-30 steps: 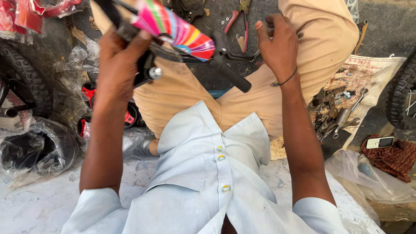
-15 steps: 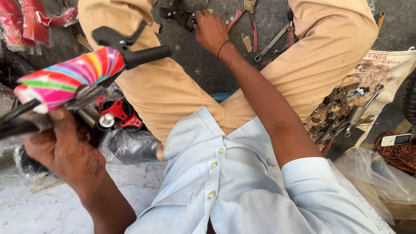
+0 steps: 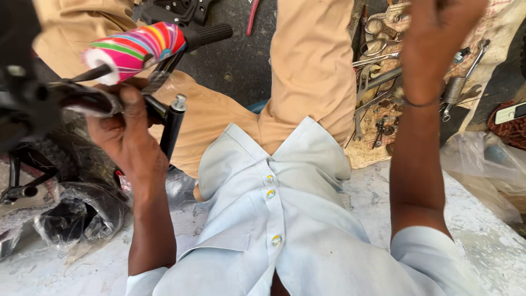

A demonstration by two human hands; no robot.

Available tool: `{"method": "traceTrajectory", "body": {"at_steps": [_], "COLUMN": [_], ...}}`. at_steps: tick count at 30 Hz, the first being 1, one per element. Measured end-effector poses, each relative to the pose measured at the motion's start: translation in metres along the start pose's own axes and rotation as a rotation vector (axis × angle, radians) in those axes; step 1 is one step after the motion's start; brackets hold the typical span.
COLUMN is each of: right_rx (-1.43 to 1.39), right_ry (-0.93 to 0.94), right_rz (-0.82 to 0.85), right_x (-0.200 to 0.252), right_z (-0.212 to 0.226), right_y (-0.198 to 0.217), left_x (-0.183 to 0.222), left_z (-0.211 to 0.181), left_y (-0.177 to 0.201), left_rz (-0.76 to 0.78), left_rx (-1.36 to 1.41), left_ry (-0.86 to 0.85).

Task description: The person assembles a bicycle handlebar by wrapping it in plastic, attaching colorful padding, and then installing brake levers and grips using pliers and a screwdriver.

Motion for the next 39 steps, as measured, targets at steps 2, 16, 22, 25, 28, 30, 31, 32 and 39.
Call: {"method": "traceTrajectory", "body": {"at_steps": [2,16,22,25,28,30,31,32,39], "right_rx": [-0.028,-1.026,-1.180,-1.175,-1.076,-1.013,-0.949,-0.888,-0.486], "right_ry": [-0.037,-0.708,-0.586,-0.574,-0.446,-0.420,-0.386,-0.276,0.676], "right_rz": [-0.013,0.405,0.451,0.367,0.338,0.359,0.373,0.375,0.414], "right_x": [0.030,0.028,0.040,0.062,0.073,0.078,0.078,0.075,0.045], "right_z": [0.007,0.081,0.101,0.113,0.136,0.163,0.180,0.200,0.331], "right_y": [0.022,-0.131,-0.120,-0.115,-0.109,-0.101,-0.098,-0.094,-0.102], "left_x": [-0.003,0.019,0.035,0.036,0.041,0.039,0.036,0.034,-0.037], "left_z": [0.002,0.004,-0.022,-0.012,0.006,0.010,0.010,0.009,0.017], "left_y": [-0.010,0.032,0.034,0.039,0.048,0.057,0.064,0.067,0.030], "left_rz": [0.018,-0.063,0.141,0.085,0.056,0.026,0.003,-0.005,0.384], "left_rx": [-0.071,0.535,0.501,0.261,0.280,0.372,0.465,0.457,1.085], "left_ry": [-0.011,-0.063,-0.080,-0.117,-0.060,-0.064,-0.075,-0.084,0.039]}}
Point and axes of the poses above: each hand's wrist, its own x-axis away from the middle knuckle, its own y-axis out of the back of the hand, z = x × y, the point moved 5 cm from there along -x, towards the middle knuckle, and after that the axes turned 13 degrees about y, right-handed, at the moved point
